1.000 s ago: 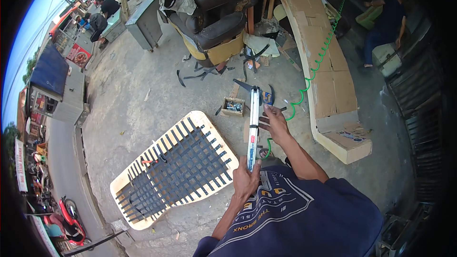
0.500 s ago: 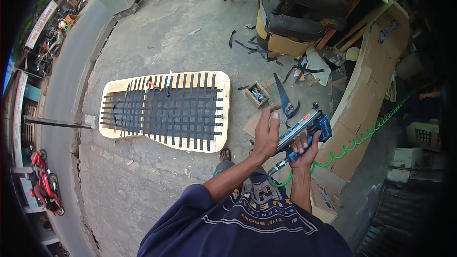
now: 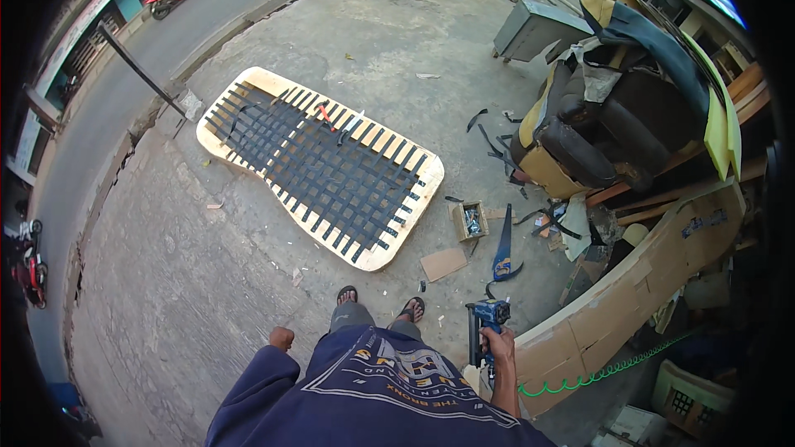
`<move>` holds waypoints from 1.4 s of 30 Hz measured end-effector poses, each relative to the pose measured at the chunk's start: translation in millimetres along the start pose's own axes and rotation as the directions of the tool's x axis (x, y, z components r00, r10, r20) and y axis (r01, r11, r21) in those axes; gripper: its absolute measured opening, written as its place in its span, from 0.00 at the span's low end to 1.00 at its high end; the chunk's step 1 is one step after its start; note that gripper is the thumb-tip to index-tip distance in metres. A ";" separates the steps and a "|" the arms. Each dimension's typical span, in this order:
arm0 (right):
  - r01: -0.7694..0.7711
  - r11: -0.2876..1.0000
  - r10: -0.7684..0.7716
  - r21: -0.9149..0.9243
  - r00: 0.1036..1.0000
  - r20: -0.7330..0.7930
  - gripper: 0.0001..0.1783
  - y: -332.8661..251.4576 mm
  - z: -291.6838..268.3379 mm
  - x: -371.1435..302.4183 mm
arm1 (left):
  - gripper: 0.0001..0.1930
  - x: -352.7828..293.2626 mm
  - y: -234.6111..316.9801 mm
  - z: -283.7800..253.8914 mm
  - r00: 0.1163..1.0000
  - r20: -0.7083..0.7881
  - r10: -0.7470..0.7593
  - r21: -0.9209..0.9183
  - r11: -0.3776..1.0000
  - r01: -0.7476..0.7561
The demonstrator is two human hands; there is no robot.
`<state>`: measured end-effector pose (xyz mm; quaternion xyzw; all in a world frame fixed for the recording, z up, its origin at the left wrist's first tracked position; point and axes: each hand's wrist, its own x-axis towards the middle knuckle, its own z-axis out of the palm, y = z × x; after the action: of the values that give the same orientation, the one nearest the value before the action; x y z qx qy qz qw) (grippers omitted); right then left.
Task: The person attaches webbing to a wooden furniture frame by hand and using a pneumatic stapler, while another person assists with a hammer.
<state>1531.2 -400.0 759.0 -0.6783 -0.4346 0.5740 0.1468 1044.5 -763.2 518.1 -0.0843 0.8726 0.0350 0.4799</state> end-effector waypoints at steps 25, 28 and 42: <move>0.265 0.853 -0.268 -0.450 0.962 0.058 0.11 -87.8 301.6 -20.8 | 0.14 152.3 -115.2 -78.1 0.972 0.236 0.017 -0.781 0.598 0.179; 0.288 0.875 -0.299 -0.388 0.954 0.035 0.11 -92.6 310.0 -1.9 | 0.13 144.6 -99.7 -93.1 0.976 0.160 0.151 -0.833 0.551 0.052; 0.091 0.696 -0.143 -0.712 0.990 -0.014 0.21 -126.7 352.8 36.0 | 0.09 210.6 89.6 -214.3 0.939 0.066 0.337 -0.526 0.812 -0.254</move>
<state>1156.8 -405.1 719.0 -0.6727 -0.6587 0.3287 -0.0744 739.5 -729.5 453.8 -0.0682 0.7940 0.3453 0.4957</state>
